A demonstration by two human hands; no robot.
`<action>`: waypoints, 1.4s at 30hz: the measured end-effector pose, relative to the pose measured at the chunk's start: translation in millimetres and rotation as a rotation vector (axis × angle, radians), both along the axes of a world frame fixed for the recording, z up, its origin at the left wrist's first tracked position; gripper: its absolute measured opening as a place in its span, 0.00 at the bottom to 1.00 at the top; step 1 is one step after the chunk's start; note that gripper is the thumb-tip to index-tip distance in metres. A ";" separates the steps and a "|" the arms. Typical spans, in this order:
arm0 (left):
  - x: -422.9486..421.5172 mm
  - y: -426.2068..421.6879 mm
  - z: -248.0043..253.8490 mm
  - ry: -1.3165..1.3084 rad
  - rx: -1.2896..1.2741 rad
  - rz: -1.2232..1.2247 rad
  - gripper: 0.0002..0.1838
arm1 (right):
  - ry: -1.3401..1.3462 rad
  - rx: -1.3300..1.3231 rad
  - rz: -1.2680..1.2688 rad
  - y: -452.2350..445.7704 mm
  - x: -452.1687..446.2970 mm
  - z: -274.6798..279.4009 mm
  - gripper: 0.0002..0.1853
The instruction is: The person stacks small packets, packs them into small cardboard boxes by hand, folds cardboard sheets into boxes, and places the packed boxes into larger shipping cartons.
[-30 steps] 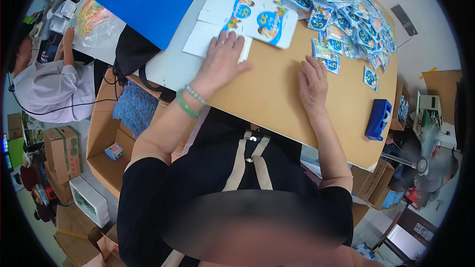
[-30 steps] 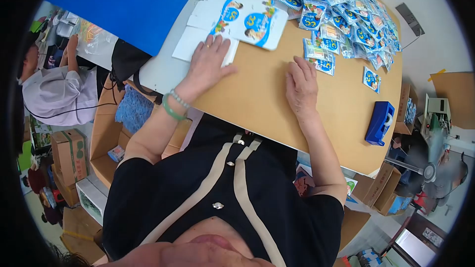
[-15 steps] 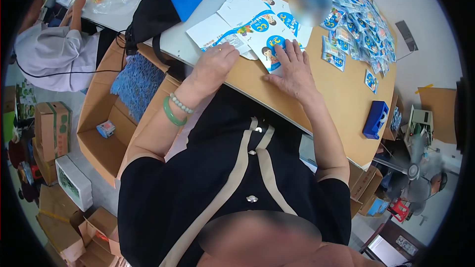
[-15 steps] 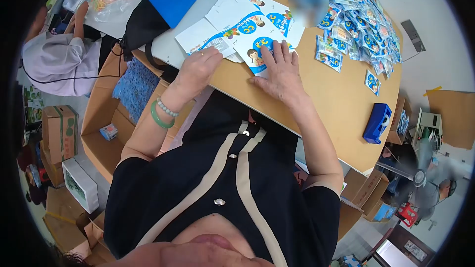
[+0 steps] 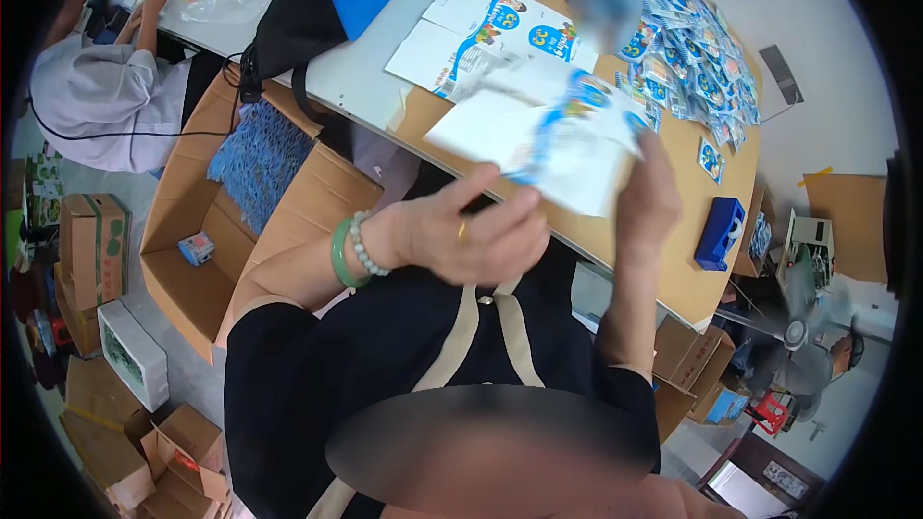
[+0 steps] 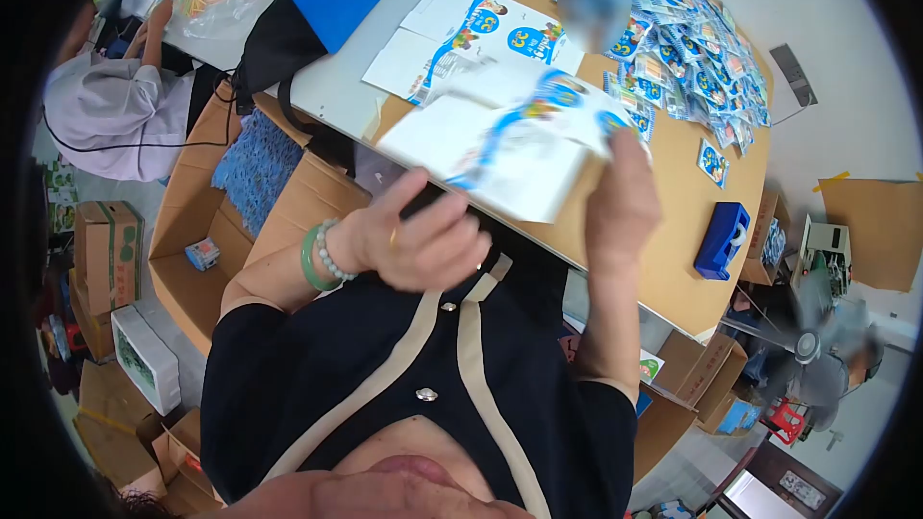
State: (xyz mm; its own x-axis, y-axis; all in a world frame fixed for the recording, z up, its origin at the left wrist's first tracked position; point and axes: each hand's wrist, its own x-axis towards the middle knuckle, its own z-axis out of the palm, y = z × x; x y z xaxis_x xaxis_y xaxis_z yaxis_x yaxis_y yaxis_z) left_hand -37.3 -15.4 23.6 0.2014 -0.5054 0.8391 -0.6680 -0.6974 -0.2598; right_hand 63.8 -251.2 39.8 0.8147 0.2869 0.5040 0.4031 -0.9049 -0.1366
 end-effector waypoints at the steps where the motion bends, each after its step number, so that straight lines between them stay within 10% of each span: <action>1: -2.2 -1.2 -5.3 -0.134 -0.039 -0.104 0.10 | 0.074 0.322 0.017 -21.1 -5.5 3.5 0.16; 7: 63.1 5.5 -57.0 0.757 0.043 0.315 0.22 | 0.218 0.910 -0.158 -140.1 -27.9 18.2 0.17; 19: 210.9 49.0 -82.7 0.940 0.120 0.724 0.26 | 0.256 1.006 -0.268 -165.6 -57.1 -28.0 0.17; 28: 295.0 78.5 -109.1 0.966 0.114 0.460 0.21 | 0.346 1.022 -0.273 -151.0 -47.9 -42.4 0.17; 31: 280.3 65.6 -106.7 1.214 -0.549 0.031 0.20 | 0.445 0.932 -0.373 -131.6 -55.3 -26.6 0.19; 34: 295.9 84.0 -116.6 1.113 -0.272 -0.203 0.21 | 0.569 0.911 -0.331 -133.7 -52.0 -29.0 0.18; 40: 325.6 80.5 -120.8 0.769 0.078 0.188 0.22 | 0.396 0.999 -0.076 -112.1 -76.9 -11.1 0.18; 42: 215.2 14.5 -50.5 1.211 -0.546 -0.224 0.19 | 0.449 0.966 0.007 -112.9 -87.8 -1.8 0.17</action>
State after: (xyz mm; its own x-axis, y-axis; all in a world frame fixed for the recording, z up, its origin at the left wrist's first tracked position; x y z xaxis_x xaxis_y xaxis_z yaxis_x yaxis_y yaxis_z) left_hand 177.9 -0.9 -26.9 0.9113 -0.2853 0.2970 -0.3903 -0.3679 0.8440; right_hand -24.0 -364.1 38.0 0.9824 -0.0680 0.1739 0.1422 -0.3315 -0.9327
